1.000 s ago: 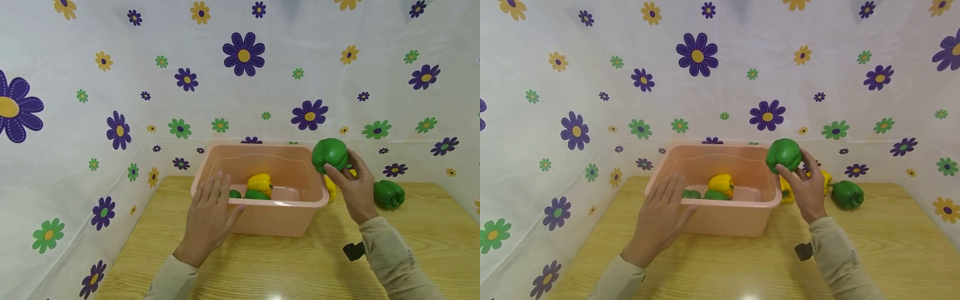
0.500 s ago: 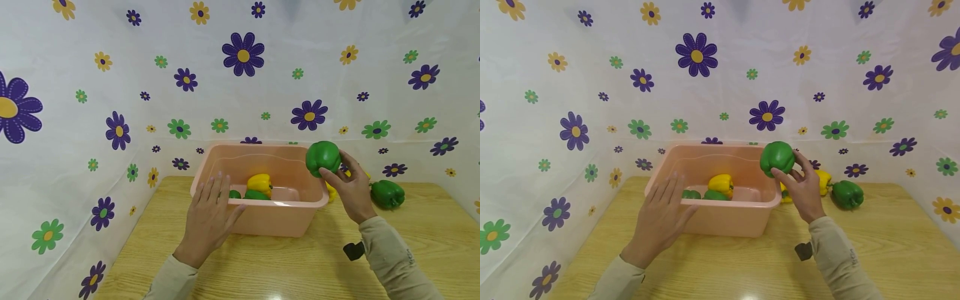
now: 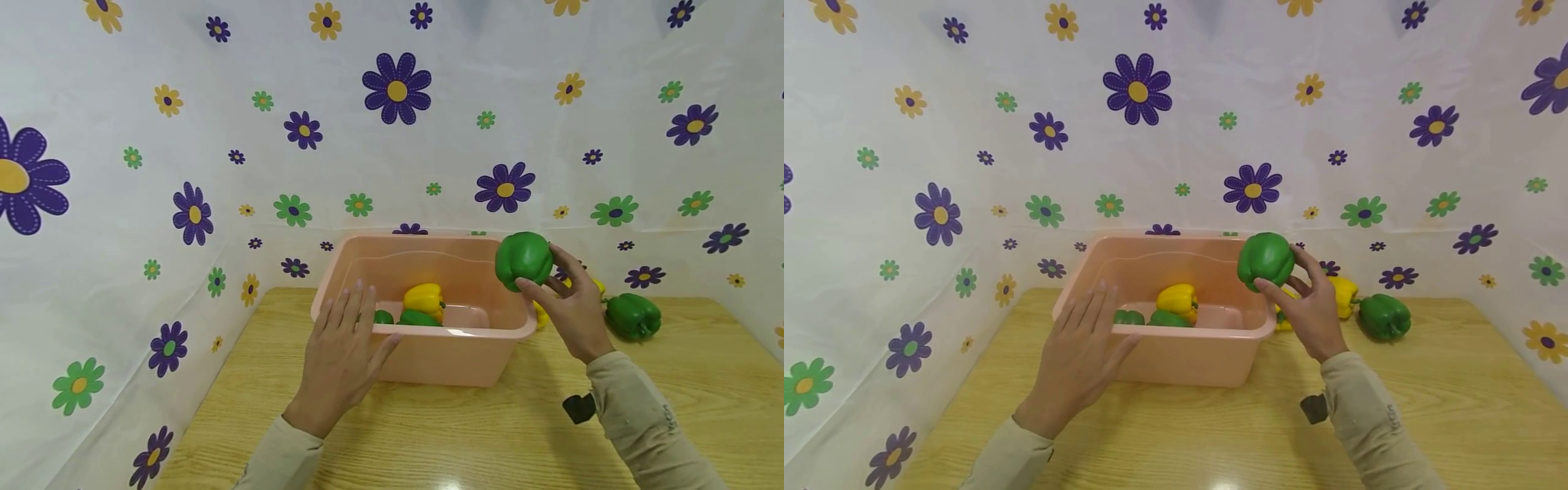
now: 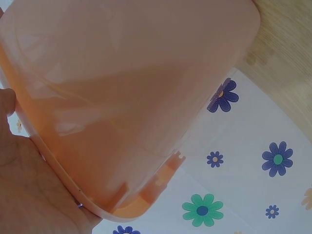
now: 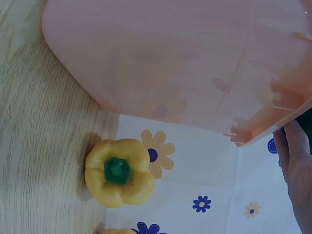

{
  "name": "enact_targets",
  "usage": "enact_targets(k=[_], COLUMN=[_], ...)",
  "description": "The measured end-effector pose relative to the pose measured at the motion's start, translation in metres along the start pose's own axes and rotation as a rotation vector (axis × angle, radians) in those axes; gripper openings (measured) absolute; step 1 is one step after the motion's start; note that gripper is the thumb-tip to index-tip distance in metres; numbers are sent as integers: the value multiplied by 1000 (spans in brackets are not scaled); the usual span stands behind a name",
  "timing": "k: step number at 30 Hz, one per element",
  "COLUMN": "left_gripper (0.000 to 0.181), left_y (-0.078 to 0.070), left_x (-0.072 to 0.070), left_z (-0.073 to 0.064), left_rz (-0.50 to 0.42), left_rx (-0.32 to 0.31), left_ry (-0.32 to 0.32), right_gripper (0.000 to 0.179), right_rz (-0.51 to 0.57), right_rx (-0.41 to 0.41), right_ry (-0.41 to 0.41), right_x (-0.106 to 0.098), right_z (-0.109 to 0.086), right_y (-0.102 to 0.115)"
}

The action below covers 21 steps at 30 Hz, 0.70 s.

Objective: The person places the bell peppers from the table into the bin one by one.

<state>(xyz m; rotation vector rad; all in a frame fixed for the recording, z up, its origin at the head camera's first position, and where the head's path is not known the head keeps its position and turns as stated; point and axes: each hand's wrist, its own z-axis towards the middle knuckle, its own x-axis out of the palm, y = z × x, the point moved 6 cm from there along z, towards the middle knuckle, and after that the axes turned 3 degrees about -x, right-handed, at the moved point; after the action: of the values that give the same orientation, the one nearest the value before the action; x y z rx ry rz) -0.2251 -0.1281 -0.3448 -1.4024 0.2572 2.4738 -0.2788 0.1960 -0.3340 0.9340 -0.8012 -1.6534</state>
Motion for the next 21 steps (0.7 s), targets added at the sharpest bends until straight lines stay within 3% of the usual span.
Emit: enact_targets(k=[21], left_gripper=[79], left_y=[0], left_x=[1], left_z=[0], left_rz=[0], left_rx=[3], left_ry=[0], right_gripper=[79], right_rz=[10], right_rx=[3], right_ry=[23], right_x=[1], right_z=[-1], right_y=[4])
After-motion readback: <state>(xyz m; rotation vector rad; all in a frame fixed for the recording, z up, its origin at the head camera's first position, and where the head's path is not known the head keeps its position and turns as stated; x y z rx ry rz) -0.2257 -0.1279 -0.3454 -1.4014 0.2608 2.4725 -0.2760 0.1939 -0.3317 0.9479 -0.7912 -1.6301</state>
